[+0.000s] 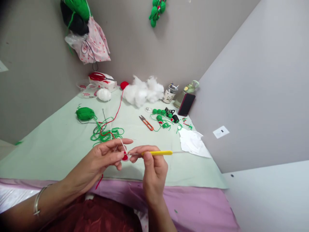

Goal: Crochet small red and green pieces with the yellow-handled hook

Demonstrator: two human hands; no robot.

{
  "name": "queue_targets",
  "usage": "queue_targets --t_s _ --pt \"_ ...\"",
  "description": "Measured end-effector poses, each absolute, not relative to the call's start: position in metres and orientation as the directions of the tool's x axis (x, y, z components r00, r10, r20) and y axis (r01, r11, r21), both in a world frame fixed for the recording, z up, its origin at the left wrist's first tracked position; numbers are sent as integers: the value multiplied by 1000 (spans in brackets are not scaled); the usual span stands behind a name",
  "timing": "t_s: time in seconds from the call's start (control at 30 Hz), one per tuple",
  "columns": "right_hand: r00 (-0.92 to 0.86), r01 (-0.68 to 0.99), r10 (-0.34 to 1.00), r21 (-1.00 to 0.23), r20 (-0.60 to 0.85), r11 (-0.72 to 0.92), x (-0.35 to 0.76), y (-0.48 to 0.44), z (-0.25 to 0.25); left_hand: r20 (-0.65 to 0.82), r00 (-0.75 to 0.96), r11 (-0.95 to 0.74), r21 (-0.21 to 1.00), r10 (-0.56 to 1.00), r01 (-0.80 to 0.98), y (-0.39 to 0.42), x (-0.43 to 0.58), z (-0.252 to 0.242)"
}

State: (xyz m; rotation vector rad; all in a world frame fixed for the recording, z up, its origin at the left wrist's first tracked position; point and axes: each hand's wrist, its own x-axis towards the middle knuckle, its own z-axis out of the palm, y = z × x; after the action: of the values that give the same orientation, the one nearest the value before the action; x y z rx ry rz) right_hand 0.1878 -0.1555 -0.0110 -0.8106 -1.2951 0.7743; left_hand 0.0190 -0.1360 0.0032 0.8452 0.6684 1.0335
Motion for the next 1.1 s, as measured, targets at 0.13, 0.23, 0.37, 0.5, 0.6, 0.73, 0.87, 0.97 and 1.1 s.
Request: queue_targets --t_s 0.13,0.23,0.37,0.5,0.6,0.73,0.87,0.97,1.1 --pt "-20 379 681 -625 732 682 188 -163 -16 -33 285 158 888 958 -431 -139 21 1" --pt "-166 599 527 -339 833 725 185 -165 -22 -77 287 217 840 955 -497 -140 24 3" --pt "0 513 599 -514 800 687 184 -162 -20 -270 398 465 686 877 -560 -137 21 5" --pt "147 153 769 -782 622 604 184 -156 -12 -233 396 436 702 888 -564 -136 20 6" --pt "88 157 791 -793 605 589 182 -155 -11 -135 368 326 785 920 -527 -138 23 5" --pt "48 398 708 -664 705 633 180 -161 -20 -129 319 274 841 939 -467 -139 25 4" --pt "2 488 643 -562 766 668 183 -163 -23 -233 439 455 728 868 -513 -136 20 4" --pt "197 239 731 -755 653 610 185 -158 -18 -244 427 465 688 871 -557 -133 18 5" --pt "144 2 829 -838 541 546 183 -153 -13 -170 396 370 777 902 -510 -134 21 6"
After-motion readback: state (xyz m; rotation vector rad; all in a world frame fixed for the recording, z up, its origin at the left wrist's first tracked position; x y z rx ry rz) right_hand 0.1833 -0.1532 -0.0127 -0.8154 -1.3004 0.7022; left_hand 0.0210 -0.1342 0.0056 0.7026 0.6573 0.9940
